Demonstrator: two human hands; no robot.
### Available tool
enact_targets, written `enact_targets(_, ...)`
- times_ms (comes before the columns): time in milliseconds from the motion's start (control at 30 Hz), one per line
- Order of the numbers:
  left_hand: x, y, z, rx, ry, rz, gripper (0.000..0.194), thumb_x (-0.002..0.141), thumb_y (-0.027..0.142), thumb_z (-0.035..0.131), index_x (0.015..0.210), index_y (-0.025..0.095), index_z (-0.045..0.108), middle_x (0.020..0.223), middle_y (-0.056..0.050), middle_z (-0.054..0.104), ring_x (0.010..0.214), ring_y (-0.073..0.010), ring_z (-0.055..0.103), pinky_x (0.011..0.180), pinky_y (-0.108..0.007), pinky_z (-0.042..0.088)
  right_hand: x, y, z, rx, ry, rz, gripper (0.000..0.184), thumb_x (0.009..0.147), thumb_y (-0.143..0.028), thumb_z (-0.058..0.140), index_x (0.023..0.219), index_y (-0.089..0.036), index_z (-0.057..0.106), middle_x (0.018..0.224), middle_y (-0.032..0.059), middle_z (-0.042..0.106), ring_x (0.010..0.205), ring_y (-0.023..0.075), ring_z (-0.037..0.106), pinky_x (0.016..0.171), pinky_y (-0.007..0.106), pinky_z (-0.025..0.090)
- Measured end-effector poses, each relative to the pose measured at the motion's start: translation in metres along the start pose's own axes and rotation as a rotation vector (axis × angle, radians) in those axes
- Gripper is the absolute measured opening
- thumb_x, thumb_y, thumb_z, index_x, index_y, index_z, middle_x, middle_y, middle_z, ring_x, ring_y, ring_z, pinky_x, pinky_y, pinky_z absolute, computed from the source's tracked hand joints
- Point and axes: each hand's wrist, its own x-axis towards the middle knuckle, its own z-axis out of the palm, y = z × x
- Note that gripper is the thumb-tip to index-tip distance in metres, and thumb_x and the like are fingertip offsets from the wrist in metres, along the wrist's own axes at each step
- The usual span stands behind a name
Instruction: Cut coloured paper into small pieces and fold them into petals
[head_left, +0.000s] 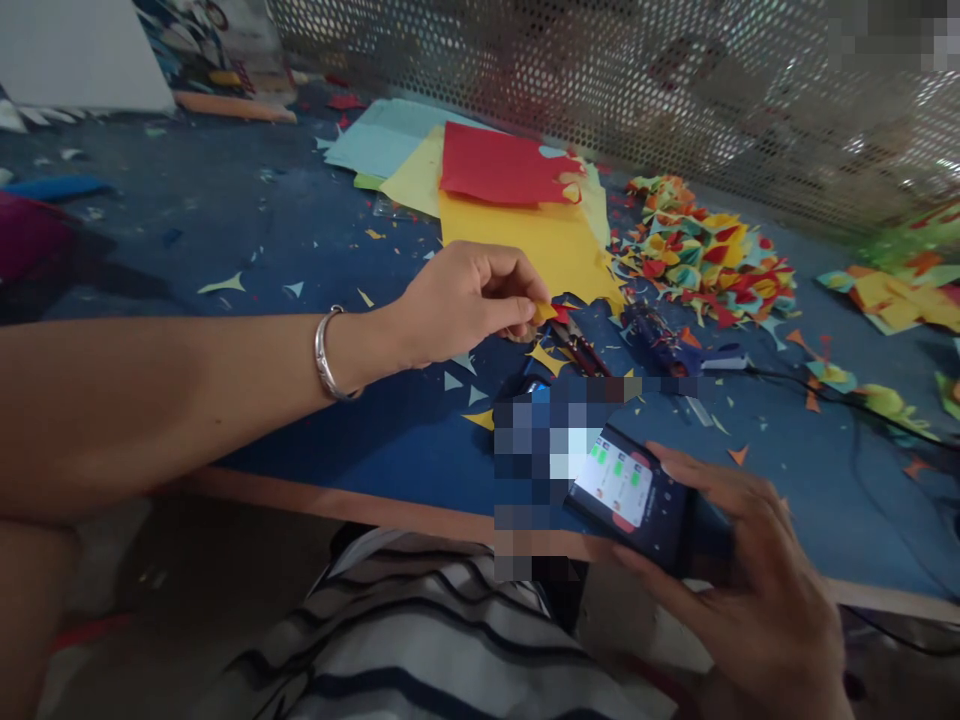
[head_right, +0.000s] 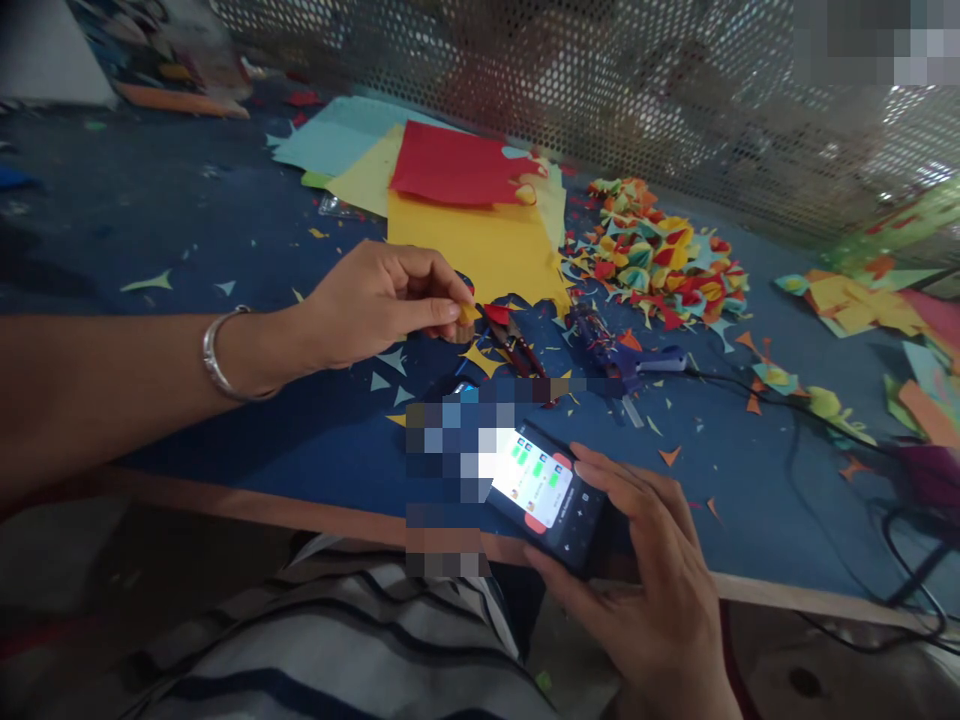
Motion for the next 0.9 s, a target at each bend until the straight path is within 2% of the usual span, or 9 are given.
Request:
enact_targets(200, 0.001, -0.005, -0.001, -0.005, -0.009, 0.014, 0.004, 0.082, 0.012, 0.068, 0.084, 0.016, 0.07, 0.078, -0.004, 0.074, 0.072, -0.0143, 0.072, 0.067, -0.028, 0.058, -0.001, -0.001, 0.0, -0.013, 0.013, -0.01, 0.05, 0.08, -0.026, 0.083, 0.124, -0.016, 0.061, 0.126, 0.0158, 0.07, 0.111, 0.0323, 0.065, 0.094, 0.051, 0.051)
enact_targets(333, 0.001, -0.004, 0.0, -0.023, -0.001, 0.0, 0.006, 0.081, 0.01, 0.068, 0.082, 0.015, 0.069, 0.075, -0.003, 0.073, 0.069, -0.0127, 0.07, 0.066, -0.027, 0.059, -0.002, -0.002, -0.003, -0.061, -0.011, -0.005, 0.046, 0.085, -0.029, 0.079, 0.126, -0.018, 0.061, 0.128, 0.0145, 0.07, 0.112, 0.0315, 0.064, 0.094, 0.05, 0.053)
enact_targets(433, 0.001, -0.004, 0.0, -0.035, -0.003, 0.004, 0.006, 0.081, 0.009, 0.068, 0.082, 0.015, 0.069, 0.075, -0.003, 0.073, 0.068, -0.0123, 0.07, 0.065, -0.027, 0.058, 0.001, -0.007, -0.004, -0.123, -0.07, -0.023, 0.051, 0.088, -0.039, 0.076, 0.132, -0.019, 0.059, 0.138, 0.0156, 0.064, 0.12, 0.0341, 0.06, 0.099, 0.053, 0.05)
enact_targets(600, 0.001, -0.005, 0.0, -0.049, -0.016, 0.007, 0.007, 0.081, 0.009, 0.067, 0.082, 0.016, 0.069, 0.076, -0.004, 0.073, 0.069, -0.0127, 0.07, 0.065, -0.027, 0.057, 0.019, -0.023, 0.001, -0.221, -0.166, -0.173, 0.059, 0.09, -0.056, 0.068, 0.135, -0.019, 0.057, 0.152, 0.0199, 0.049, 0.13, 0.0398, 0.053, 0.104, 0.058, 0.045)
enact_targets(733, 0.001, -0.006, -0.001, -0.059, -0.014, -0.008, 0.006, 0.08, 0.011, 0.069, 0.083, 0.017, 0.069, 0.078, -0.004, 0.074, 0.069, -0.0122, 0.069, 0.067, -0.027, 0.058, 0.032, -0.032, 0.005, -0.242, -0.197, -0.222, 0.059, 0.092, -0.056, 0.065, 0.135, -0.017, 0.057, 0.152, 0.0232, 0.047, 0.131, 0.0416, 0.051, 0.102, 0.06, 0.044)
enact_targets(900, 0.001, -0.007, -0.002, -0.047, -0.03, 0.014, 0.007, 0.081, 0.01, 0.068, 0.085, 0.016, 0.07, 0.079, -0.005, 0.075, 0.068, -0.0119, 0.068, 0.067, -0.027, 0.058, 0.034, -0.032, 0.006, -0.234, -0.223, -0.227, 0.063, 0.091, -0.054, 0.068, 0.139, -0.017, 0.054, 0.153, 0.0221, 0.046, 0.132, 0.041, 0.049, 0.102, 0.06, 0.044)
